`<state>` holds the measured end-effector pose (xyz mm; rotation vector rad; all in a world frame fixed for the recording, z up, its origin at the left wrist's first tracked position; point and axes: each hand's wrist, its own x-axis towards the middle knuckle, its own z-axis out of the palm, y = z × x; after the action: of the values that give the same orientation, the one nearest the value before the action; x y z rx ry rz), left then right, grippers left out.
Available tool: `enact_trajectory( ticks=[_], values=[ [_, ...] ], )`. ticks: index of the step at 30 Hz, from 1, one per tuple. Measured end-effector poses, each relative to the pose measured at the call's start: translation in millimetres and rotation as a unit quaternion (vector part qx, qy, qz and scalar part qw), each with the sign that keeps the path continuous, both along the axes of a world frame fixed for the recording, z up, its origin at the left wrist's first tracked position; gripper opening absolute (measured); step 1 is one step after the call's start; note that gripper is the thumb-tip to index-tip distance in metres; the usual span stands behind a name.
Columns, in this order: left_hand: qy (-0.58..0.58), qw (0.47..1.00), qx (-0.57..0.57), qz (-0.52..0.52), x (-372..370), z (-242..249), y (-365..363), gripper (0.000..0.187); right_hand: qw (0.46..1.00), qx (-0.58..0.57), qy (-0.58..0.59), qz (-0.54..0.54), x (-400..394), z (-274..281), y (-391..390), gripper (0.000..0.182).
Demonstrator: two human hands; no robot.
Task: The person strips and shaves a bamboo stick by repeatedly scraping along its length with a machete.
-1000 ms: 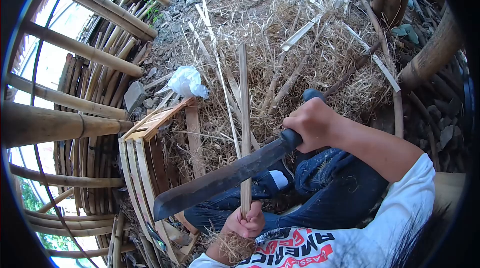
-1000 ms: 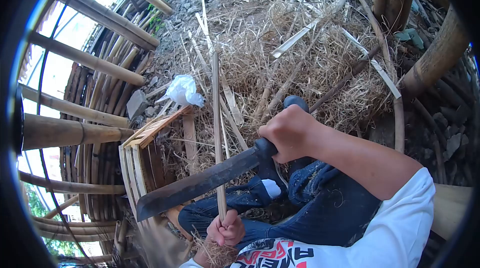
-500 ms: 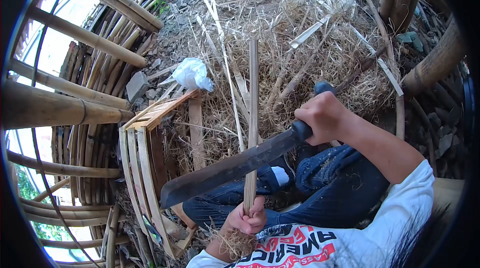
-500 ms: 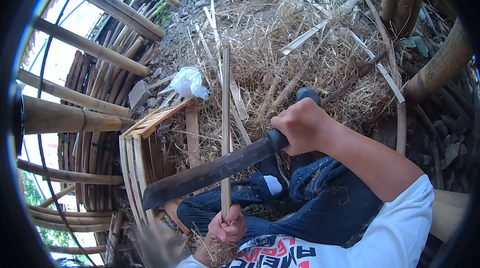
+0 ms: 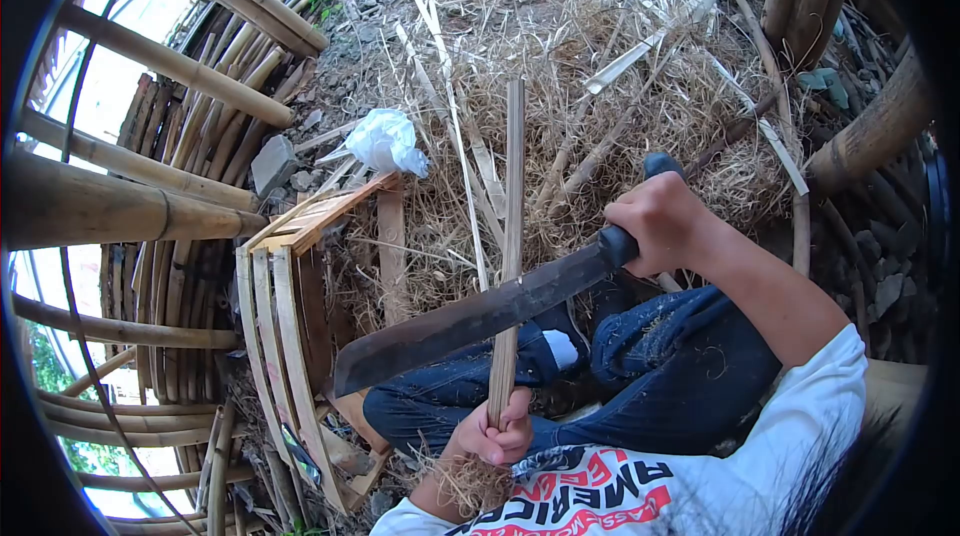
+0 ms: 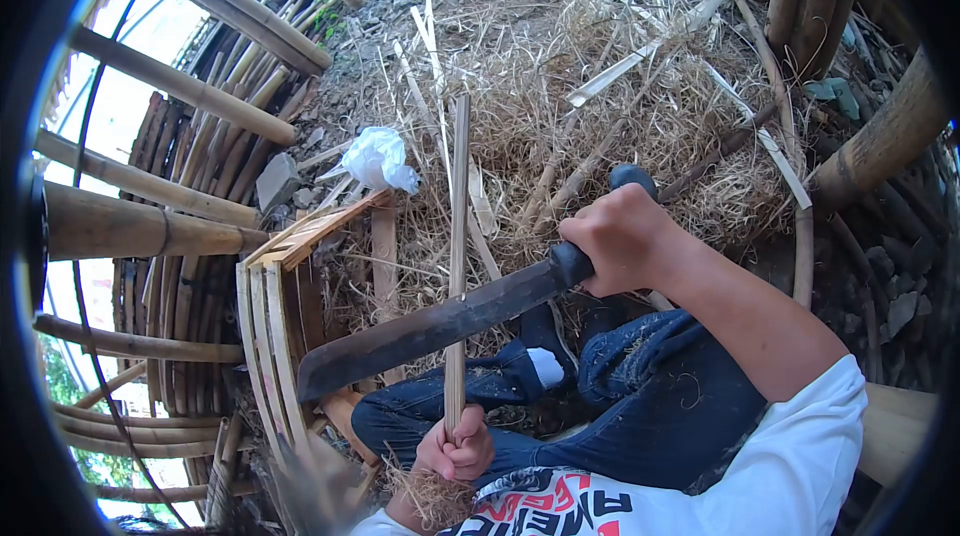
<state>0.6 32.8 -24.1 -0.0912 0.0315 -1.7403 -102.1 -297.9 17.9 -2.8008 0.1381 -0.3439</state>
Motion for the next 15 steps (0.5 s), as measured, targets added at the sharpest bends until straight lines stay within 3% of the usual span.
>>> enact_trajectory(
  ticks=[15],
  values=[
    [0.016,1.000,0.007,0.007,0,-2,7,0.043,1.000,-0.006,0.004,-0.020,-5,-4,-13,0.024]
  ],
)
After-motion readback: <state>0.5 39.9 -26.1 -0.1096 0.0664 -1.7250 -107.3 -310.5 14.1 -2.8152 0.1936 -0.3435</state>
